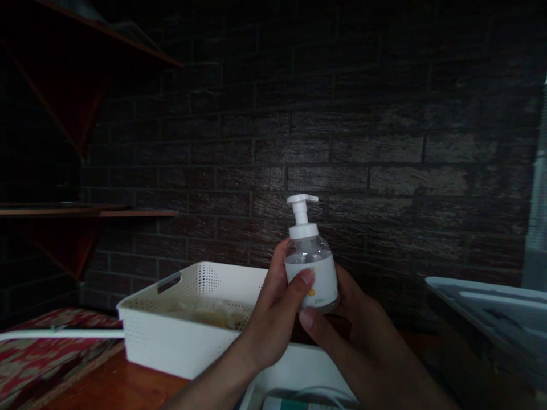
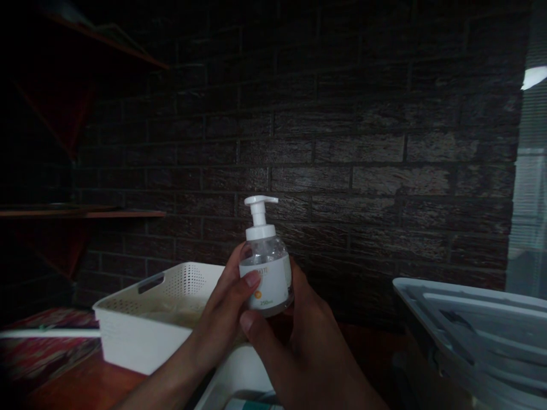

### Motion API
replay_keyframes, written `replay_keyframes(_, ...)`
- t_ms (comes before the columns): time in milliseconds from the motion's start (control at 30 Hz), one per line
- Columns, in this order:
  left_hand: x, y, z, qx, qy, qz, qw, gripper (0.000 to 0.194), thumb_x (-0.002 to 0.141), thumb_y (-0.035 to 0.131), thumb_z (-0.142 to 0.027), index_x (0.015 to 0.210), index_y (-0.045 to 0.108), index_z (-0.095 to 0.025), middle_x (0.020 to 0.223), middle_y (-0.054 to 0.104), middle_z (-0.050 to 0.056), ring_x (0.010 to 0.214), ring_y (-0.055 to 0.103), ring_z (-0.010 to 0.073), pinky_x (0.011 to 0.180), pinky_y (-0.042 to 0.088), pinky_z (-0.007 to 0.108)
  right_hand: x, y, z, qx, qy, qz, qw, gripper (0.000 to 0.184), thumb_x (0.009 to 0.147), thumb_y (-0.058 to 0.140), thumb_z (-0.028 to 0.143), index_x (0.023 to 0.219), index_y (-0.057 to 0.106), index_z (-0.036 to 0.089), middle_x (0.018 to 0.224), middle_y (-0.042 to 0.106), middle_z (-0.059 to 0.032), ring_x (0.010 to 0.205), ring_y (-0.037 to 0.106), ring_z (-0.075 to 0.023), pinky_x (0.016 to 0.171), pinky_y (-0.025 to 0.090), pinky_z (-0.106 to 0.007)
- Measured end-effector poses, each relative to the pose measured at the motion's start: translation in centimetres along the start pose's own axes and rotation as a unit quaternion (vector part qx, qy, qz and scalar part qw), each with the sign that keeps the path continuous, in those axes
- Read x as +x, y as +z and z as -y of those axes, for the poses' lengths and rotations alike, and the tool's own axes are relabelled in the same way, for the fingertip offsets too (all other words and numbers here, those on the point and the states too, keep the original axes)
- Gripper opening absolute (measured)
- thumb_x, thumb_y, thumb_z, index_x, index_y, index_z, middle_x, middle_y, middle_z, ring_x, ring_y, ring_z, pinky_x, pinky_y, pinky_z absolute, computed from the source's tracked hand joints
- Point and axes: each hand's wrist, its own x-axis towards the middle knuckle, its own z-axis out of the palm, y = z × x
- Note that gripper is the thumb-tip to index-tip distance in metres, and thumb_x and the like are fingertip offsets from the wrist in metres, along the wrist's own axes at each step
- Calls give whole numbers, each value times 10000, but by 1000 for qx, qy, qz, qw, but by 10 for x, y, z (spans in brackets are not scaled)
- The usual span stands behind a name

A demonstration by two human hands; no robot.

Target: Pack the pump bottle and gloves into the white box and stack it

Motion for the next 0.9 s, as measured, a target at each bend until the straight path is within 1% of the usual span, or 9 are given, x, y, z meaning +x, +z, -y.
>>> replay_keyframes(100, 0, -1, -1, 10, 14, -1, 1000, 545, 963, 636, -415, 1441, 420, -270, 1425, 581, 71, 1313, 531, 284, 1111, 410, 384, 0, -2, 10, 26, 18, 27, 999, 518, 989, 581, 189, 1481, 475, 310, 1269, 705, -38, 1055, 720, -207, 941, 615, -375)
replay_keyframes(167, -1, 0, -3, 5, 9, 4, 1000, 565, 946, 664, -409, 1438, 422, -273, 1390, 599, 73, 1293, 543, 285, 1079, 440, 376, 2, -3, 17, 20, 30, 32, 999, 507, 966, 595, 159, 1447, 505, 296, 1273, 705, -42, 1077, 717, -214, 946, 614, -379)
replay_keyframes(300, 0, 3, -3, -13, -16, 46, 999, 548, 895, 753, -349, 1346, 456, -251, 1149, 667, 62, 1036, 654, 232, 873, 540, 320, 4, -4, 15, -63, 25, -20, 998, 595, 881, 673, 130, 1434, 517, 285, 1392, 643, -52, 1253, 637, -257, 1049, 558, -421)
replay_keyframes(367, 0, 4, -2, -18, -20, 52, 998, 509, 888, 768, -323, 1292, 471, -239, 1081, 666, 48, 971, 663, 206, 852, 546, 312, 4, -3, 9, -103, 18, -42, 994, 637, 848, 699, 127, 1438, 517, 284, 1415, 626, -50, 1289, 609, -266, 1099, 519, -442)
replay_keyframes(433, 1, 5, -1, -23, -19, 44, 999, 506, 888, 770, -320, 1287, 470, -239, 1085, 662, 46, 982, 664, 204, 872, 547, 322, 3, -2, 1, -115, 5, -49, 992, 672, 832, 707, 119, 1443, 510, 317, 1409, 629, -26, 1286, 610, -256, 1117, 502, -443)
replay_keyframes(600, 0, 6, -2, -21, -5, 34, 999, 558, 882, 775, -317, 1337, 461, -246, 1145, 668, 62, 1049, 662, 223, 909, 539, 332, 1, 0, -10, -89, -23, -50, 995, 742, 844, 706, 114, 1475, 444, 403, 1435, 607, 17, 1262, 629, -232, 1057, 550, -398)
replay_keyframes(667, -1, 6, -2, -14, -3, 37, 999, 573, 882, 776, -310, 1353, 456, -245, 1154, 666, 69, 1056, 658, 229, 913, 535, 339, 2, 0, -10, -90, -17, -44, 995, 681, 890, 671, 135, 1477, 443, 395, 1444, 601, 11, 1272, 624, -225, 1056, 550, -389)
replay_keyframes(767, -1, 7, -2, 2, 6, 43, 999, 593, 889, 770, -295, 1382, 443, -257, 1154, 658, 61, 1085, 638, 231, 939, 517, 346, 3, -2, -10, -112, -18, -37, 993, 616, 950, 612, 170, 1508, 422, 351, 1453, 599, -15, 1308, 596, -217, 1110, 508, -391)
replay_keyframes(900, 0, 7, -1, 31, 17, 43, 998, 626, 853, 805, -258, 1379, 464, -261, 1202, 656, 60, 1118, 616, 234, 969, 490, 351, 0, -6, -15, -169, -39, -27, 984, 684, 970, 582, 202, 1591, 312, 298, 1571, 499, -50, 1430, 490, -232, 1208, 400, -431)
